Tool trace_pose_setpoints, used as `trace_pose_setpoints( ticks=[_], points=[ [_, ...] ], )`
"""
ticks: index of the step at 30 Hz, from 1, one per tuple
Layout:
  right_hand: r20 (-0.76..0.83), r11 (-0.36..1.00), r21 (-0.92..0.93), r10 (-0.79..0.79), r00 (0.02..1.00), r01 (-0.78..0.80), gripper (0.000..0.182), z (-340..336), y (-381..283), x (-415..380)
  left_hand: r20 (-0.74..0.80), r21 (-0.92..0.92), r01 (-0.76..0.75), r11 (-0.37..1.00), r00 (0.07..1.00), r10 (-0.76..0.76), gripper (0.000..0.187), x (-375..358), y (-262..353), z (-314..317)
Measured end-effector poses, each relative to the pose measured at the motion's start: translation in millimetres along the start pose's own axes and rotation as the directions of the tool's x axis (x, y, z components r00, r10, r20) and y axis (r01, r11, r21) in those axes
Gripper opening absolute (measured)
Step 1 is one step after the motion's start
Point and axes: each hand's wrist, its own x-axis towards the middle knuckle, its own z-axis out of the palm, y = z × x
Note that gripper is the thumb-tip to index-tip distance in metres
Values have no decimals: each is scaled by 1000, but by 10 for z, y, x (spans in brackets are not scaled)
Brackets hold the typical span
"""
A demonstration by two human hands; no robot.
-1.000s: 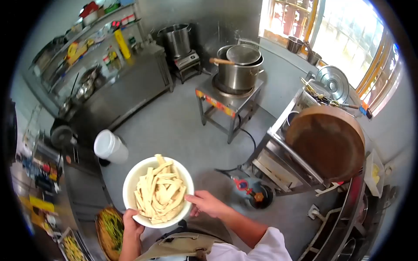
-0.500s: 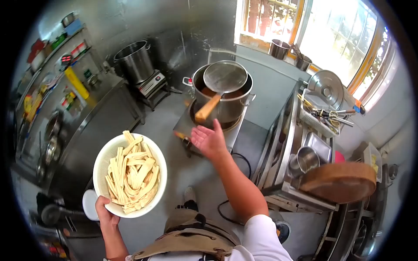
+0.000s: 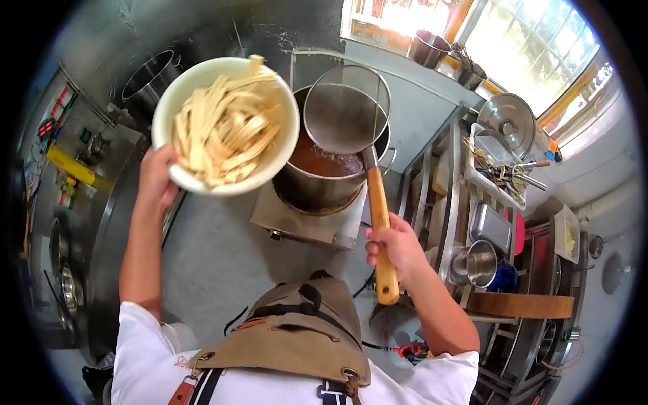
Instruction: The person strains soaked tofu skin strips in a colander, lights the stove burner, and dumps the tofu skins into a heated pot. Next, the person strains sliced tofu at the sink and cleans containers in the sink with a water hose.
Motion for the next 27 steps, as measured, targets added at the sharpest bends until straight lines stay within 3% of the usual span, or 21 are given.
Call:
trace_pose_setpoints(
  ticks=[2,3,4,5,6,8,10,12,13,16,20,22,24,27],
  points=[
    [23,998,43,53,998,-54,21,-41,-87,78,144,151,-68,986,989,46,30,507,-183,337],
    [44,993,77,90,995,-93,25,-53,-156,156,188,210,-41,977,982,1,28,697,-240,581],
    [66,984,114,128,990,-135,29,-90,-205,223,248,181,-97,979,967,51,26,1081,-548,680],
    [103,973,142,170,980,-184,28,-155,-219,329,182,311,-170,935,976,117,25,1220,-660,903],
    [133,956,185,206,970,-228,27,-181,-238,405,136,484,-245,840,969,205,24,1541,-969,1000],
    [175,932,240,233,957,-271,25,-199,-320,499,229,661,-386,643,920,317,35,1550,-1091,1390],
    [169,923,261,243,955,-281,19,-206,-433,541,265,659,-427,619,902,340,46,1700,-1419,1578],
    [176,907,294,258,950,-301,12,-246,-517,571,487,721,-655,225,711,507,54,1723,-1688,1694],
    [199,895,308,270,942,-321,12,-277,-536,610,499,700,-624,347,775,387,56,1649,-1758,1758],
    [200,858,373,298,933,-353,13,-287,-592,610,689,622,-782,33,567,450,52,1648,-2049,1825],
    [125,872,388,270,955,-297,12,-198,-564,609,809,509,-845,-163,406,425,52,1593,-1967,1804],
    [54,925,288,242,969,-247,13,-77,-567,594,807,437,-888,-139,320,496,54,1669,-1825,1764],
    [2,973,147,180,984,-179,14,19,-530,601,788,403,-910,-92,294,541,54,1681,-1624,1701],
    [-131,996,-76,39,991,-50,37,156,-410,553,691,412,-911,-2,311,653,49,1651,-1292,1513]
  ],
)
